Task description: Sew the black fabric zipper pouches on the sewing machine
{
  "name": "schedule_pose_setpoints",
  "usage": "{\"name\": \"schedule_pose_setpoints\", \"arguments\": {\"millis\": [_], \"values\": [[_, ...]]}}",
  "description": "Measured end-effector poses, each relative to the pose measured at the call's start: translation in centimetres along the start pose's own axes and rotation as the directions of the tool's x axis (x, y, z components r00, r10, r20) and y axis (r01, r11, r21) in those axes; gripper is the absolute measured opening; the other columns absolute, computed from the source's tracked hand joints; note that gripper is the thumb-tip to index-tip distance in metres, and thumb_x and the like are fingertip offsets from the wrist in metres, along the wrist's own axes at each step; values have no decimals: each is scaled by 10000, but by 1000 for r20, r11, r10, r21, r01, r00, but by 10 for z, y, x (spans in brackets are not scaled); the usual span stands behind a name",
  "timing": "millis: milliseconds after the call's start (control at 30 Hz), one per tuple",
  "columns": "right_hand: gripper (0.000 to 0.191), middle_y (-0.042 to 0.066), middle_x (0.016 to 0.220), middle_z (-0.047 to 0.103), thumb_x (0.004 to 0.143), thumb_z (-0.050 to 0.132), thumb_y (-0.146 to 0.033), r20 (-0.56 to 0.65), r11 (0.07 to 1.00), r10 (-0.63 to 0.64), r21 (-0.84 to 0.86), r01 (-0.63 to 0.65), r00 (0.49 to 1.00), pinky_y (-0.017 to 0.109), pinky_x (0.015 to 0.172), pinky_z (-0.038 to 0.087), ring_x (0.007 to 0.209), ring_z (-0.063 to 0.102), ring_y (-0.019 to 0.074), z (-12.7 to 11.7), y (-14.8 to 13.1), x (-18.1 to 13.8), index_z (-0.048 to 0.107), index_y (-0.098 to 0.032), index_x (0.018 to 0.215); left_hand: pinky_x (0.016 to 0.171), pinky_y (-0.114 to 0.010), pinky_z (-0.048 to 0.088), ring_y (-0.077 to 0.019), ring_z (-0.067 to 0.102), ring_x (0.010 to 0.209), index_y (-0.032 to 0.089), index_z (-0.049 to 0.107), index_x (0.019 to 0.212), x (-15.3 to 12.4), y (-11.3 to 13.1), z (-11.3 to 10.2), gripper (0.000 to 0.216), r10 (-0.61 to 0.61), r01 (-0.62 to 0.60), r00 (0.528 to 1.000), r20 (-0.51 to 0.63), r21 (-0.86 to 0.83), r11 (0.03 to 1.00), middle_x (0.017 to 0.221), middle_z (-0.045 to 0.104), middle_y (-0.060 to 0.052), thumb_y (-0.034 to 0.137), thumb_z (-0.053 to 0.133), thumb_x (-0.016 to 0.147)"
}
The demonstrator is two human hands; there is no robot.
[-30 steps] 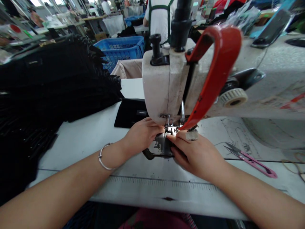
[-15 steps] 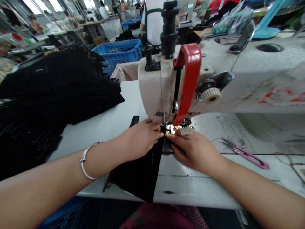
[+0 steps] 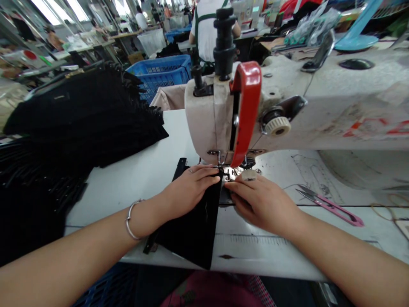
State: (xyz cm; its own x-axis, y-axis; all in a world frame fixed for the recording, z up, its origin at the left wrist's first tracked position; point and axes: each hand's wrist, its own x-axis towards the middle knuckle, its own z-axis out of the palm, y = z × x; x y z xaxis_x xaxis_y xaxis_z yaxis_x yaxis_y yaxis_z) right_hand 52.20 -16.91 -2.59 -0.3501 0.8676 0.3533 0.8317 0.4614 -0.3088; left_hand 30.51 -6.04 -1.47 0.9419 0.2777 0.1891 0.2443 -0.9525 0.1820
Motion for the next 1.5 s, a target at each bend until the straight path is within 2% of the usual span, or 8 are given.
{"name": "schedule_pose_setpoints", "arguments": {"millis": [433, 600, 767, 933, 1100, 1267, 1367, 1500], "values": [[377, 127, 1091, 630, 881, 523, -125, 35, 999, -48, 16, 48, 998, 447, 873, 526, 1013, 586, 281, 1, 2, -6, 611, -104, 1247, 1078, -472, 477, -258, 509, 1286, 77, 529, 1257, 3, 22, 9, 359, -16, 29, 992, -128, 100, 995, 1307, 590, -145, 25, 439, 913], [331, 122, 1056, 625, 905, 508, -132, 71, 997, 19, 70, -23, 997, 431, 848, 517, 995, 576, 271, -11, -7, -5, 633, -131, 1212, 1125, -502, 419, -295, 435, 1353, 66, 514, 1307, -6, 36, -4, 390, 20, -19, 1000, -6, 136, 991, 1351, 565, -142, 36, 422, 929], [191, 65, 1067, 614, 929, 510, -144, 203, 958, 43, 268, -98, 978, 403, 865, 471, 987, 541, 226, -30, -39, -33, 654, -204, 1040, 1106, -451, 459, -270, 556, 1233, 104, 590, 1223, -41, 90, -22, 398, 74, -67, 993, 92, -79, 995, 1263, 635, -117, 405, 511, 974], [151, 33, 1164, 608, 937, 547, -176, 138, 926, 93, 352, -136, 986, 397, 919, 424, 1074, 510, 217, -20, -65, -65, 624, -217, 1059, 1132, -370, 426, -186, 508, 1298, 141, 577, 1190, -65, 100, -10, 233, -99, 82, 994, -53, -260, 962, 1254, 637, -79, 125, 464, 987], [225, 64, 1184, 622, 911, 622, -295, 32, 953, 190, 233, -192, 981, 442, 886, 437, 1026, 538, 255, -1, -78, -62, 597, -192, 1109, 1004, -282, 496, -142, 592, 1159, 217, 563, 1167, -66, 97, -13, 252, -467, 372, 880, -92, -480, 795, 1209, 641, -31, 141, 383, 1008], [542, 158, 1392, 523, 896, 636, -361, -55, 907, 402, 157, -390, 914, 543, 1012, 377, 1231, 453, 353, 10, -83, -34, 478, -120, 1356, 895, -331, 513, -194, 613, 1017, 200, 593, 1115, -64, 97, -26, 216, -645, 488, 688, -333, -446, 750, 1103, 646, -53, 239, 409, 1009], [516, 147, 1371, 546, 915, 607, -296, -64, 872, 428, 293, -393, 901, 532, 1045, 359, 1278, 437, 332, 17, -80, -8, 457, -148, 1386, 871, -351, 503, -206, 609, 961, 205, 604, 1089, -62, 91, -30, 195, -698, 540, 593, -401, -445, 714, 1067, 646, -51, 287, 451, 1001], [198, 48, 984, 661, 863, 633, -223, -56, 626, 623, 633, -455, 780, 344, 812, 492, 927, 603, 203, 18, -77, 23, 599, -179, 1054, 867, -350, 502, -206, 608, 979, 205, 596, 1062, -54, 86, -36, 163, -657, 515, 596, -461, -408, 754, 1060, 639, -49, 270, 461, 997]]}}
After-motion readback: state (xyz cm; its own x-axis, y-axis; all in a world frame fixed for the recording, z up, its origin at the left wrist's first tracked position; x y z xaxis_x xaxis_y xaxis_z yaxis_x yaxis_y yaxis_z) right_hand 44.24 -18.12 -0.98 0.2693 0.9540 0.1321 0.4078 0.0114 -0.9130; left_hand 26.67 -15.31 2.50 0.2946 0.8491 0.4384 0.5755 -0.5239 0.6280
